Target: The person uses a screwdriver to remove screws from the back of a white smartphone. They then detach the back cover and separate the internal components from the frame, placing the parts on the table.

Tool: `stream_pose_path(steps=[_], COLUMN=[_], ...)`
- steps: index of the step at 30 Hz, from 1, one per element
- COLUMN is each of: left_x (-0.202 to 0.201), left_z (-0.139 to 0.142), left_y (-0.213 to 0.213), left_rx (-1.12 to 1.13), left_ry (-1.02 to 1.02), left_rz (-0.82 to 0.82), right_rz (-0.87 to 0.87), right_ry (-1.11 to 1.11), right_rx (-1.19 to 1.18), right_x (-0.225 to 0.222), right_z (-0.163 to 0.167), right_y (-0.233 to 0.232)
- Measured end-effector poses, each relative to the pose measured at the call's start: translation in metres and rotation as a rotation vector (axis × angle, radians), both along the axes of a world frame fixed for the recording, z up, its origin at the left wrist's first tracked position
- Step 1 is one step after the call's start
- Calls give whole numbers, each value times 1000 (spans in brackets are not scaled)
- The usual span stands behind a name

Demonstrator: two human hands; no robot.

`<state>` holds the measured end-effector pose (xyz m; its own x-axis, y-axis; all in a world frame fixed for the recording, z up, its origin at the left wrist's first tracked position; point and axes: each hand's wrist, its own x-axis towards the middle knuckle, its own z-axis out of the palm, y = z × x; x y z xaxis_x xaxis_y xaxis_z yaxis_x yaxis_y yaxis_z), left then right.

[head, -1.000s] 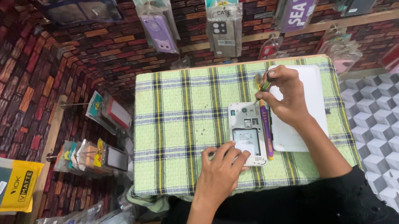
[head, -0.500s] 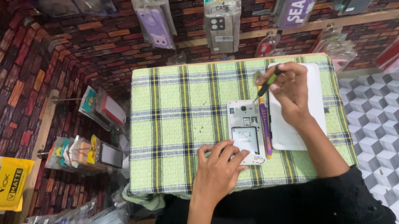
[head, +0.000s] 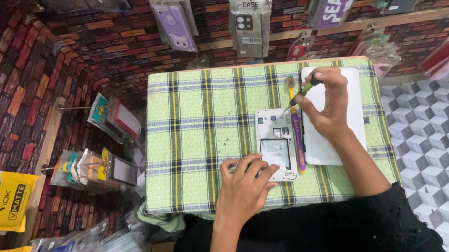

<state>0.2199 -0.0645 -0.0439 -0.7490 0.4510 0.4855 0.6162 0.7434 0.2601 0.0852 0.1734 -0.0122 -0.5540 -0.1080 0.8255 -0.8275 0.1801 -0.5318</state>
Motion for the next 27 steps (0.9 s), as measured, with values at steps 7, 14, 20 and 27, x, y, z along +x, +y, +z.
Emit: stream_pose_path(steps=[7,14,20,27], left_x=[-1,1,1,2], left_z=[-4,-2,-1,7], left_y=[1,0,2,-1], left_rx=[-25,-13,-1,25], left_ry=[14,2,-18,13], left_rz=[11,6,1,-22], right_rz=[144,27,13,58], right_ry=[-86,-9,15,-86], right_rx=[-68,70,29,-84], right_x=[3,3,3,5], right_z=[1,6,4,0], right_y=[2,-4,0,1])
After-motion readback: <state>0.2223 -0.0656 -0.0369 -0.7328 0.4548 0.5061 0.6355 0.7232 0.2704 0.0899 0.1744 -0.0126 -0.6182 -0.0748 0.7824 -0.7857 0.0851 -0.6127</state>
